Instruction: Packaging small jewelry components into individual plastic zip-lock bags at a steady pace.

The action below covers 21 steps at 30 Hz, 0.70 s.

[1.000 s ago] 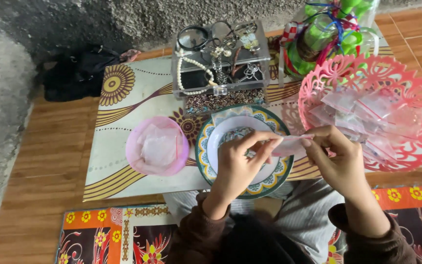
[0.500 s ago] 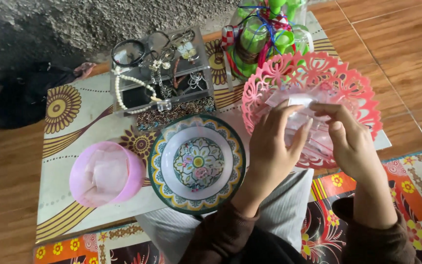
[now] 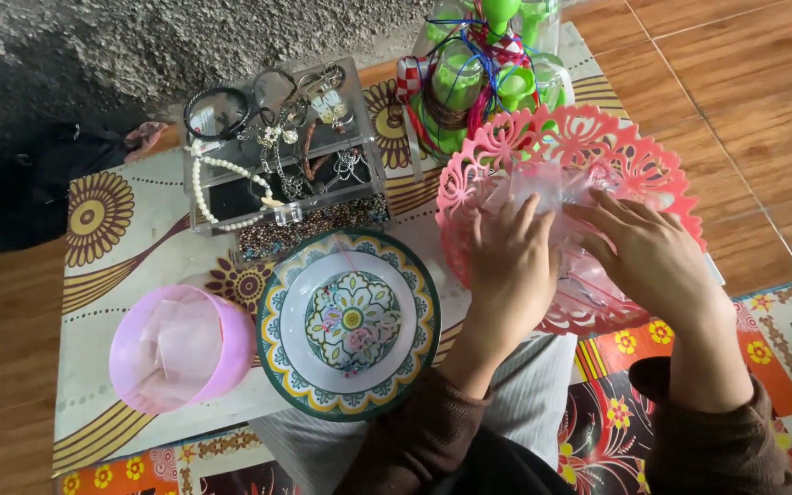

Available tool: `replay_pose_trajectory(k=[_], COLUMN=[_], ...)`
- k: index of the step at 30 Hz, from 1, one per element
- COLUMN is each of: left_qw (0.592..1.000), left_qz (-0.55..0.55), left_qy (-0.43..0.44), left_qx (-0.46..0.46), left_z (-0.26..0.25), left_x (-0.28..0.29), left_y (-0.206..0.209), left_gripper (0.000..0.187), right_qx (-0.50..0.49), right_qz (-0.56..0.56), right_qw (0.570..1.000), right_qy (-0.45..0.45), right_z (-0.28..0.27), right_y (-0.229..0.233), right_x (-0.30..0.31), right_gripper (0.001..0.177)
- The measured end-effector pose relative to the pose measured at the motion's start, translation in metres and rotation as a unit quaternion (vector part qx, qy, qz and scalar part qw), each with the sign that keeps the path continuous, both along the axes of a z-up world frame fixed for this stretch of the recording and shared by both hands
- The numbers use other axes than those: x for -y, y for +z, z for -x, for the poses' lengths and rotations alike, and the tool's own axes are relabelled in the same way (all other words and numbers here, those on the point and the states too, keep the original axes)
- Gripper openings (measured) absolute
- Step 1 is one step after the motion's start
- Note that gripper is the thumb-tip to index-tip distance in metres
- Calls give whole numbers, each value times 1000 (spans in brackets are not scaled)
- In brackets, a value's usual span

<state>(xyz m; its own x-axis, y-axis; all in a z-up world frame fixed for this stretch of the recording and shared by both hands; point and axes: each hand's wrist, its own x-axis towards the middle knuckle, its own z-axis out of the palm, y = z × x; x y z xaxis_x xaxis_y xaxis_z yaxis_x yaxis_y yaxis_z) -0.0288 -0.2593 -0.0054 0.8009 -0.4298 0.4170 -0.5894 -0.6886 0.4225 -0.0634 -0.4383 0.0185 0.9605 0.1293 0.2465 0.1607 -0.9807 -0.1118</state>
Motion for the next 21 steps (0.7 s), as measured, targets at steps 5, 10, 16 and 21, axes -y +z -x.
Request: replay_pose_trajectory(k=[5,10,16,21], left_qw=[1000,998,989,982], left_qz=[11,61,142,191], left_qy=[-4,17,12,12], left_qx=[16,5,29,-1], left_z=[0,9,38,59], left_x=[0,-4,-33,-76], left_y=[-2,20,59,73], left_gripper=[47,50,54,30], right_qx=[-1,18,82,118], right_qz=[-30,-14,-42,-111], right_qw=[1000,999,995,986], right_qy=[-1,-24,-29,24], right_z=[-1,1,3,0], right_y=[13,14,24,30], right_x=[4,-3,-41,-86], right_gripper=[36,34,28,45])
